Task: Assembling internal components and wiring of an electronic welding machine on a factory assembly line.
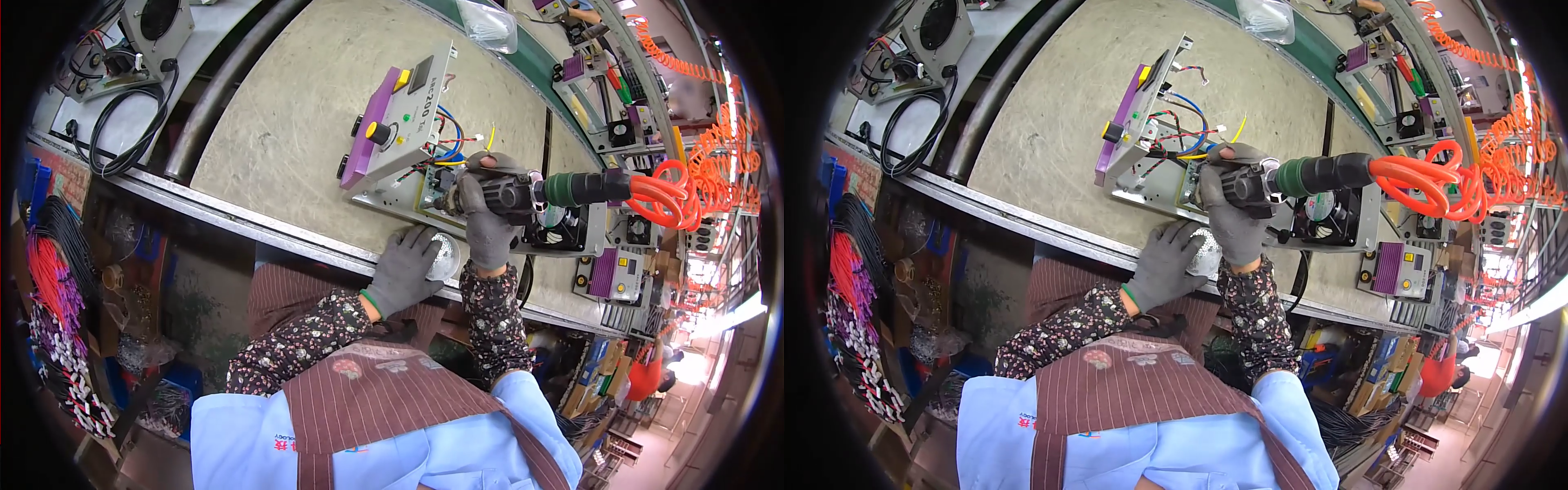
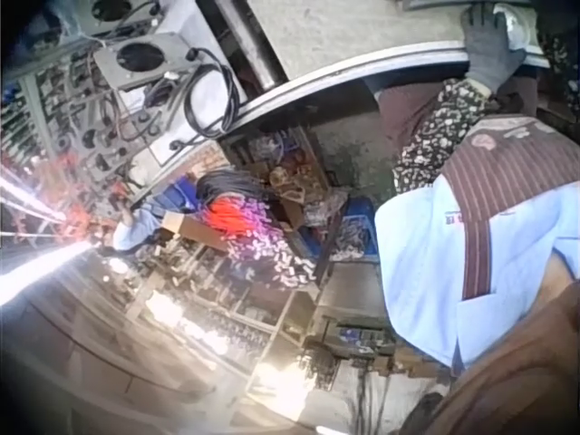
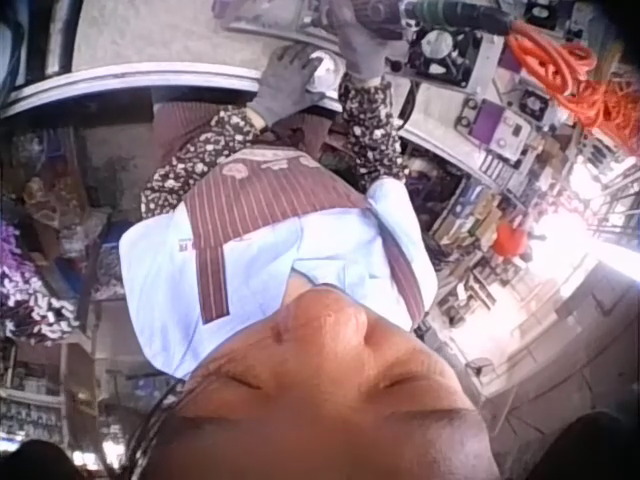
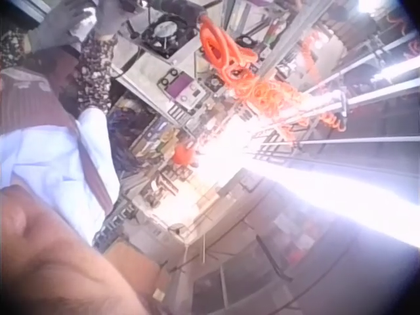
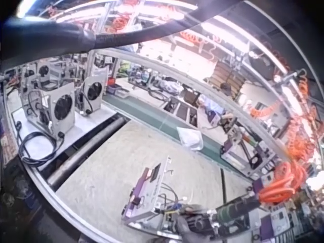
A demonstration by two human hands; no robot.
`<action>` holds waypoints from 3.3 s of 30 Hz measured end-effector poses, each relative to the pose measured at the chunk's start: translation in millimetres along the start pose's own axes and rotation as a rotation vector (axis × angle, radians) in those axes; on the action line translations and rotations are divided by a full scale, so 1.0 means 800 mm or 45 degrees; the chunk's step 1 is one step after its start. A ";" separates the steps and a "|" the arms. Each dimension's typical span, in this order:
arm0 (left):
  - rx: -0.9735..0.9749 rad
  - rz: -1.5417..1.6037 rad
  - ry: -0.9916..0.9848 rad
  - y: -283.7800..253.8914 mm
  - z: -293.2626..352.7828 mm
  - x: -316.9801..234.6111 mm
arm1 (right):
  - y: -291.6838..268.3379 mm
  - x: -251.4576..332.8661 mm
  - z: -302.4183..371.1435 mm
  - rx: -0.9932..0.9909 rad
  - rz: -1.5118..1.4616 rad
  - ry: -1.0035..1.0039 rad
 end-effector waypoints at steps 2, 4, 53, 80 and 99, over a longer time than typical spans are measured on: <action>-0.005 -0.001 0.008 -0.002 0.000 0.000 | 0.001 -0.002 -0.001 -0.006 -0.030 0.052; -0.008 0.002 0.002 -0.001 0.002 0.001 | 0.003 -0.005 0.000 -0.010 -0.062 0.104; 0.038 -0.103 0.071 -0.005 -0.002 -0.011 | -0.102 0.011 0.109 -0.274 0.104 0.128; 0.037 -0.066 0.072 -0.008 -0.008 -0.014 | -0.088 -0.005 0.108 -0.100 0.149 0.063; 0.155 -0.196 0.067 -0.007 -0.025 -0.013 | -0.115 -0.013 -0.110 -0.593 0.062 -0.043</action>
Point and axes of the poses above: each hand's wrist, its own z-axis away from the middle knuckle, its own y-axis out of the palm, x = y × z, the point moved 1 cm from there along -z, towards the middle knuckle, and after that the axes turned 8 degrees about y, right-handed, at the moved point
